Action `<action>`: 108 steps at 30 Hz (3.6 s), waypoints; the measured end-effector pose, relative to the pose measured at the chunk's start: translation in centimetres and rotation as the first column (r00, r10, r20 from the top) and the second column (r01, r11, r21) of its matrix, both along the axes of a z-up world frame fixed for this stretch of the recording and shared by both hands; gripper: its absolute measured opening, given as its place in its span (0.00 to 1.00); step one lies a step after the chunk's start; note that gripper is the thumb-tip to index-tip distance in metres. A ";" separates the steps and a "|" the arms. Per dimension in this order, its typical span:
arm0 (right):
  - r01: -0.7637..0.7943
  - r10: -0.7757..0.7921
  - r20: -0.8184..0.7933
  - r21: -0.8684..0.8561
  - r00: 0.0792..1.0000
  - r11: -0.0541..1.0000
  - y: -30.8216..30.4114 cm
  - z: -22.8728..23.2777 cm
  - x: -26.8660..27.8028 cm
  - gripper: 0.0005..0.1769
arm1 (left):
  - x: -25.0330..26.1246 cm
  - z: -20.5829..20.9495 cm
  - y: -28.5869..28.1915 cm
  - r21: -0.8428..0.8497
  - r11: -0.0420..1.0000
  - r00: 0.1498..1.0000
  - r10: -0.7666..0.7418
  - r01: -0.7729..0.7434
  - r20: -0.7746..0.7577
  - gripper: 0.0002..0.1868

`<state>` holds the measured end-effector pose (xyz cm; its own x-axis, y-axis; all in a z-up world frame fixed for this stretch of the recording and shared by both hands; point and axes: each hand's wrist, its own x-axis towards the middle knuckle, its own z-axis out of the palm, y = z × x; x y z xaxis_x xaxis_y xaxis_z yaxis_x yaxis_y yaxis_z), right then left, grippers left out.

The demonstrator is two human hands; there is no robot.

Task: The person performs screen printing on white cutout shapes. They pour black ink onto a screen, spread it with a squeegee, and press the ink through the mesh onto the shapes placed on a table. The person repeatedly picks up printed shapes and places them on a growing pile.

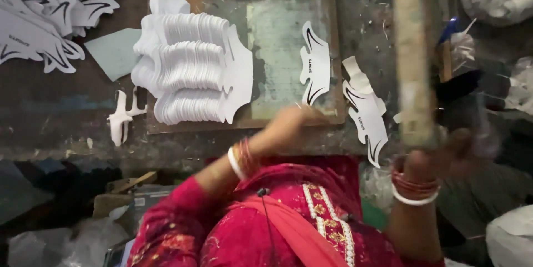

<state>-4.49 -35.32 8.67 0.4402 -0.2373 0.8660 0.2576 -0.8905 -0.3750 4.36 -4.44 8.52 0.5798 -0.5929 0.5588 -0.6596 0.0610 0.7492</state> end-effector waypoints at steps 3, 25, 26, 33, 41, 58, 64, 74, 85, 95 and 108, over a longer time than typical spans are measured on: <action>0.280 -0.232 0.167 -0.393 0.958 0.876 -2.8 2.2 -0.1 0.15 | 6.1 -9.2 -1.1 0.815 0.516 0.912 0.408 -0.262 0.034 0.10; 0.105 -0.079 0.143 -0.187 0.987 0.977 -7.1 -0.5 2.6 0.20 | 6.5 -7.9 10.1 0.509 0.392 0.643 0.483 -0.766 0.595 0.13; 0.074 -0.053 0.144 -0.143 0.988 0.987 -6.8 -0.6 2.7 0.20 | 4.4 -9.5 9.2 0.597 0.349 0.691 0.392 -0.722 0.607 0.12; -0.006 0.003 0.145 0.015 0.989 1.000 -8.2 -1.4 2.0 0.23 | 1.1 -12.1 -0.6 0.506 0.748 0.903 0.334 -0.429 0.272 0.29; -0.068 0.034 0.157 0.221 0.987 0.973 -11.6 -1.6 0.2 0.26 | 11.7 -11.9 -7.4 0.411 0.776 0.878 0.418 -0.478 0.232 0.22; 0.297 -0.265 0.156 -0.245 0.952 0.923 -6.5 1.8 -0.6 0.14 | 6.9 -11.9 -5.8 0.525 0.746 0.909 0.286 -0.410 0.303 0.18; 0.111 -0.147 0.149 0.230 0.978 0.967 -7.1 -4.2 -1.8 0.19 | 3.2 -7.5 -5.1 0.609 0.748 0.961 0.154 -0.265 0.229 0.17; -0.653 0.514 -0.598 -0.022 0.616 0.757 9.5 0.0 6.2 0.20 | -4.5 -4.8 4.7 0.452 0.854 0.717 0.483 -0.258 -0.504 0.30; -0.639 0.454 -0.630 -0.089 0.630 0.764 10.2 -4.6 21.5 0.16 | -3.7 -9.3 4.7 0.848 0.494 0.840 0.528 -0.190 -0.120 0.22; -0.602 0.424 -0.778 0.074 0.464 0.795 9.9 -2.4 2.0 0.23 | -3.1 -5.4 4.6 0.815 0.529 0.779 0.605 -0.238 -0.165 0.23; 0.222 -0.156 0.196 -0.380 0.968 0.898 -14.1 -11.7 -1.3 0.15 | 6.3 -10.4 -1.2 0.730 0.654 0.910 0.399 -0.198 -0.111 0.08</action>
<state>-5.78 -49.45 -3.05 0.2723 0.0746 0.9593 0.0958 -0.9941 0.0501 10.69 -5.61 -1.90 0.8484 -0.5155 -0.1207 -0.3395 -0.7047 0.6229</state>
